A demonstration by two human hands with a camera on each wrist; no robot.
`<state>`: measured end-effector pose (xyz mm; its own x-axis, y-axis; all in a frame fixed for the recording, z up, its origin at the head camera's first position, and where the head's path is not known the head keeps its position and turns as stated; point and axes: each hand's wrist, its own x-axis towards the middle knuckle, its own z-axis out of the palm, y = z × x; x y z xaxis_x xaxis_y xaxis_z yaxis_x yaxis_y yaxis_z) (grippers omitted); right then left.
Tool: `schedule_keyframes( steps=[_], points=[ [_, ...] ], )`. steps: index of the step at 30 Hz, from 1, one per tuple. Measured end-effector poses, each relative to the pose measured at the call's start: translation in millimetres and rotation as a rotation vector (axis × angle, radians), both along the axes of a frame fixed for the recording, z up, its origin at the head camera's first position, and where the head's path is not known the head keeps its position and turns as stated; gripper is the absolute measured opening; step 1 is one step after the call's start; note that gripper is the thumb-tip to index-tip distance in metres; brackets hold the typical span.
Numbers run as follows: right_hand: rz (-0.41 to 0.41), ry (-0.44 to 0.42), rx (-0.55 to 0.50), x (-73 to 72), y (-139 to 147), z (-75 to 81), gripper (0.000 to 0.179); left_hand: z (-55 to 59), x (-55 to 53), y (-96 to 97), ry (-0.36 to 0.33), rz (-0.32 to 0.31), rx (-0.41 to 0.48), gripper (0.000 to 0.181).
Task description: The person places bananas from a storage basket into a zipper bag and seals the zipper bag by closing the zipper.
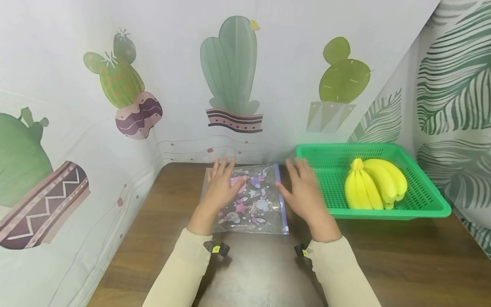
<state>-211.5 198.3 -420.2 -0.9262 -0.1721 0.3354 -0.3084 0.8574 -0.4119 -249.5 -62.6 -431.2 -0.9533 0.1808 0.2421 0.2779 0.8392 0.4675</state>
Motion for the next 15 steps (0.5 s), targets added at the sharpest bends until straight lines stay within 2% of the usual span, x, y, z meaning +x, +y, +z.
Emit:
schedule_keyframes(
  steps=[6, 15],
  points=[
    [0.029, 0.025, 0.028, 3.6, -10, -0.5, 0.068, -1.1, 0.8, 0.4, -0.005, 0.004, -0.024, 0.076],
    [0.072, 0.021, 0.049, 5.2, -24, -4.7, 0.062, -5.1, -0.5, 1.3, -0.053, -0.004, 0.013, 0.073]
  ],
)
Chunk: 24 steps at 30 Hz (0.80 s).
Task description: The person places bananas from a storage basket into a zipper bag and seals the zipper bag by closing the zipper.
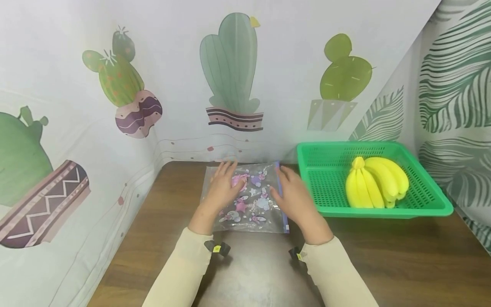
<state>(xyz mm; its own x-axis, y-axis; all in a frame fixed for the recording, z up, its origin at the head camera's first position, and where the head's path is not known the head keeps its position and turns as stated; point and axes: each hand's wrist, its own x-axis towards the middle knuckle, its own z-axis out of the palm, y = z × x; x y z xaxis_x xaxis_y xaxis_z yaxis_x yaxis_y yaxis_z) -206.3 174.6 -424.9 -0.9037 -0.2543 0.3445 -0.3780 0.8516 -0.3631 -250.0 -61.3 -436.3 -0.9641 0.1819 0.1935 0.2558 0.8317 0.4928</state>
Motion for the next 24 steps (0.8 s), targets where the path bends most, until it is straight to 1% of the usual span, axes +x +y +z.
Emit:
schedule_keyframes(
  steps=[7, 13, 17, 24],
  points=[
    [0.003, -0.083, -0.014, -1.7, -5, -11.4, 0.062, -11.5, -1.8, -0.2, -0.035, -0.005, -0.038, 0.067],
    [0.003, -0.130, -0.021, -3.1, -5, -18.5, 0.060, -15.8, -1.3, 0.0, -0.082, -0.010, -0.043, 0.067],
    [0.001, -0.147, -0.011, -4.2, -5, -23.6, 0.060, -18.0, -1.9, 0.0, -0.092, -0.010, -0.053, 0.068],
    [-0.017, -0.159, 0.017, -6.0, -9, -35.2, 0.061, -25.7, -4.4, -0.4, -0.115, 0.002, -0.090, 0.066]
  ],
)
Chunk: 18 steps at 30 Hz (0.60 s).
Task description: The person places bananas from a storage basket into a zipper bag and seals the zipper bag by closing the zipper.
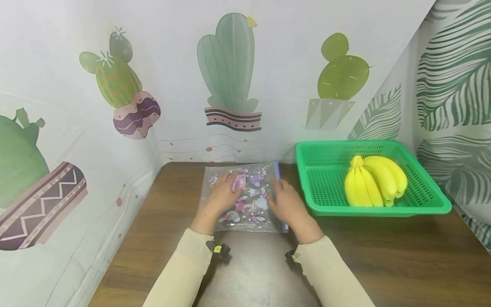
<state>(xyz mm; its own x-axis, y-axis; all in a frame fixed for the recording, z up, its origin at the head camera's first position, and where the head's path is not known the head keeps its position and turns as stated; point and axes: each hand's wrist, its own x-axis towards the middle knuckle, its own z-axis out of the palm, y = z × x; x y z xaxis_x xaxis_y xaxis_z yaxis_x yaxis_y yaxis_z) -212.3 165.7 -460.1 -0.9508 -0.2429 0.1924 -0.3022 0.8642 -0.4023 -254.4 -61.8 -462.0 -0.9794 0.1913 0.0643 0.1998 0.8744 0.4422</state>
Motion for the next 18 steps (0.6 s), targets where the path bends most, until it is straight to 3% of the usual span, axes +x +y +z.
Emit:
schedule_keyframes(
  steps=[9, 18],
  points=[
    [-0.033, -0.052, 0.016, 2.7, -5, -4.7, 0.059, -5.6, -0.4, -3.1, -0.057, 0.018, -0.017, 0.064],
    [-0.064, -0.103, 0.057, 1.3, -6, -14.9, 0.064, -5.3, 7.0, -6.6, -0.128, 0.012, -0.037, 0.062]
  ],
)
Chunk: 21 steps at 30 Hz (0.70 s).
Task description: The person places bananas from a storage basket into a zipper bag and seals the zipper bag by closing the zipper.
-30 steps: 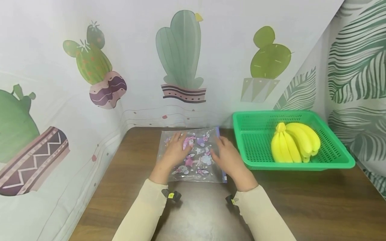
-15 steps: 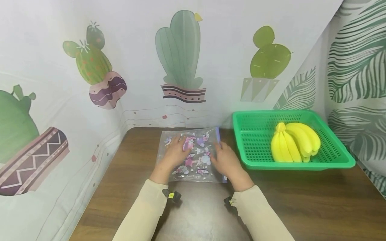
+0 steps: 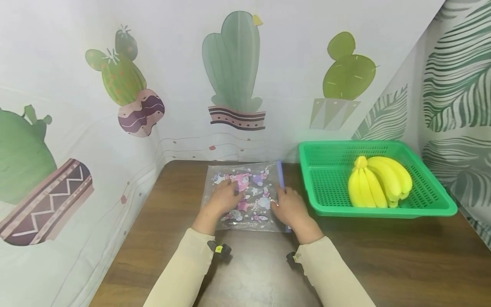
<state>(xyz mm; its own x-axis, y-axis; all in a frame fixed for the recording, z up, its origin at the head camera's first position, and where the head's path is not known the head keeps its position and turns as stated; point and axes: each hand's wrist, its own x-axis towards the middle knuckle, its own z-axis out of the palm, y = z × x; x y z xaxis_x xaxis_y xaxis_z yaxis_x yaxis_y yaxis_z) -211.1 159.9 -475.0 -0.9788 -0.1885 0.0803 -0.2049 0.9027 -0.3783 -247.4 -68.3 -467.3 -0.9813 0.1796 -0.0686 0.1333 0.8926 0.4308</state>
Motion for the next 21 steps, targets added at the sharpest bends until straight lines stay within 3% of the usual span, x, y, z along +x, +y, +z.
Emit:
schedule_keyframes(
  steps=[8, 21],
  points=[
    [-0.013, -0.008, 0.012, -2.8, 0.9, -2.3, 0.064, -1.5, 0.6, -0.3, -0.003, 0.003, 0.005, 0.060],
    [-0.098, -0.014, -0.031, -6.3, 2.2, -6.9, 0.057, -4.6, 1.1, 0.1, -0.026, 0.006, -0.001, 0.056]
  ],
)
